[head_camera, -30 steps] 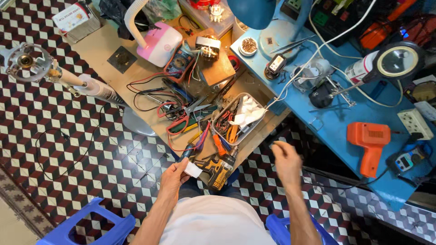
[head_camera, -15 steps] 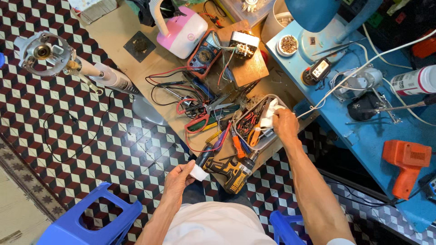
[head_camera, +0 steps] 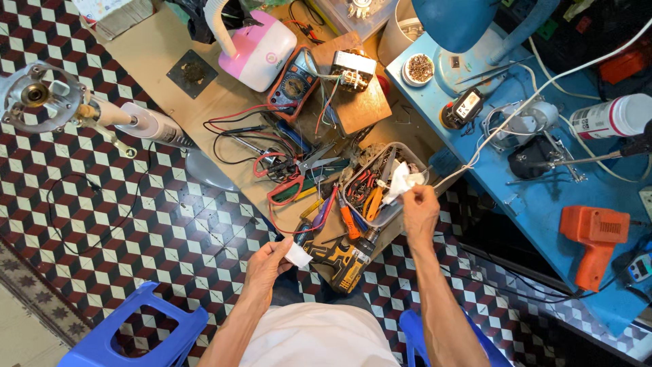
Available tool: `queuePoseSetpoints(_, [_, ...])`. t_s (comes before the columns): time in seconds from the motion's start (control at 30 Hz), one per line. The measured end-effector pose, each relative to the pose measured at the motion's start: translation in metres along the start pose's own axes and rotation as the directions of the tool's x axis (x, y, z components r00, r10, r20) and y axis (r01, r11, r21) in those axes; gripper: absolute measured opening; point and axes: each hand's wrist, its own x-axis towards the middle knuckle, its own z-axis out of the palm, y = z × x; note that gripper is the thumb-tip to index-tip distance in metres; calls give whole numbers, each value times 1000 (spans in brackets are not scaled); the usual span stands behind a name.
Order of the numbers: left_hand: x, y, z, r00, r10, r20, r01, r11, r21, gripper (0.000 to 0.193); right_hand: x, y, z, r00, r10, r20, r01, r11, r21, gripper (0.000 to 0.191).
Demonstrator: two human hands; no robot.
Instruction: The person works at a cluttered workbench, stripping and twisting wires on a small electrical component, then uses pliers and a soldering iron to join connections. They later handle a fan motor assembly, inspect it, and wipe the work area with a tissue.
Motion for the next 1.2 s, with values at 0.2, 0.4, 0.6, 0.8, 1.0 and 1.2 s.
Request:
queuePoseSetpoints(0.2, [-4,-8,1,1000,-23,0,23,999,36,33,-45,8,24,907,-226,355,349,874,-337,16])
queuePoseSetpoints(0.4, [-6,-14,3,999,-46,0,46,997,63,33,-36,7,23,780,-454,431,620,656,-430,24])
queuePoseSetpoints(0.6, [-4,-12,6,999,-40,1,40,996,81,33,-29,2,35,778,-350,521,622,544,-563,7])
queuePoseSetpoints(0.8, [-8,-9,6,999,-42,-7,42,997,59,32,-31,-7,30,795,-310,522,596,563,-573,14])
queuePoseSetpoints(1.0, [-8,-6,7,999,-49,2,49,997,67,32,-10,-25,47,629,-457,629,773,454,-444,42])
queuePoseSetpoints(1.2, [-7,-2,9,999,-39,11,38,997,67,32,0,-30,55,642,-399,655,767,315,-559,38])
